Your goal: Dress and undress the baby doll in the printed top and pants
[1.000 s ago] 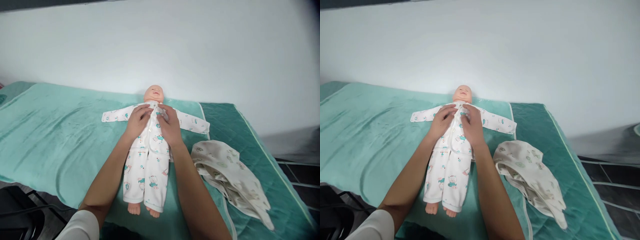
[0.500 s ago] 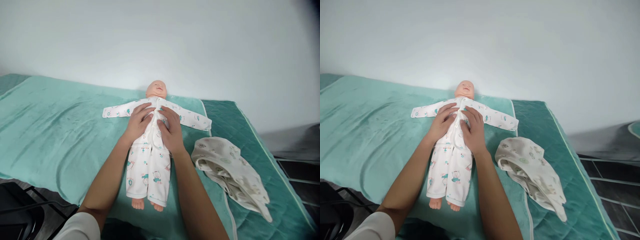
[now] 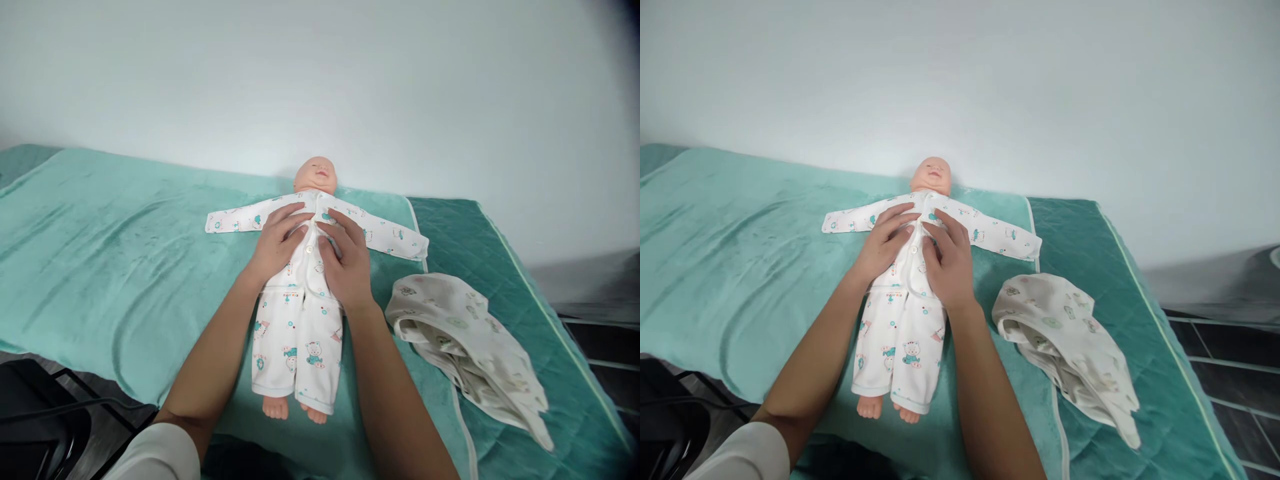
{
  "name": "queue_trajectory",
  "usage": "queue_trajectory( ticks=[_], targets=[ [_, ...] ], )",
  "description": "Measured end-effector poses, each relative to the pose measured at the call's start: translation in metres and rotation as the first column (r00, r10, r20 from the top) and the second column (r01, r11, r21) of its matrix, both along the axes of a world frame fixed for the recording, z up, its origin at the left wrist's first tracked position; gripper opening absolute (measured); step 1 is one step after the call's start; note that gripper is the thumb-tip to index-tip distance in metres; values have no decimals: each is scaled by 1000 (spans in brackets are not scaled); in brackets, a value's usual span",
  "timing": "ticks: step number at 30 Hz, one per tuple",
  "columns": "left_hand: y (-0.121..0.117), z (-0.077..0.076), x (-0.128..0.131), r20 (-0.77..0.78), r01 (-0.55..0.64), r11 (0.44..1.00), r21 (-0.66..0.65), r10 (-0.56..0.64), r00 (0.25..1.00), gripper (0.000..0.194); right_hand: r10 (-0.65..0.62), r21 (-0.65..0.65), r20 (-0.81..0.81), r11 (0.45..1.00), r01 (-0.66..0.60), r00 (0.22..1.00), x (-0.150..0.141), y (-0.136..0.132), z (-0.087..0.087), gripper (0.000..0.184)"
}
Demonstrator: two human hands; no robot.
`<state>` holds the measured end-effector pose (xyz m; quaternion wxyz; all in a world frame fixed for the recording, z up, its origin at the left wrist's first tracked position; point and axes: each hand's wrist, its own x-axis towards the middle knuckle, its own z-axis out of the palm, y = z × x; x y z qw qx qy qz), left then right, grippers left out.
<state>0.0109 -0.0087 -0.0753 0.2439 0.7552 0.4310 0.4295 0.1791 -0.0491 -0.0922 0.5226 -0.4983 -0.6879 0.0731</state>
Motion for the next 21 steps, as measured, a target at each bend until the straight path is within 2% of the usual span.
queue_trajectory(
  ticks=[8,21],
  targets=[
    [1,-2,-1,37,23,999,-25,-22,999,31,-31,45,72,999,28,997,-1,3,-1,29],
    [3,-3,-2,104,40,997,-64,-33,994,32,-77,-78,361,991,113,930,-8,-10,9,40]
  ],
)
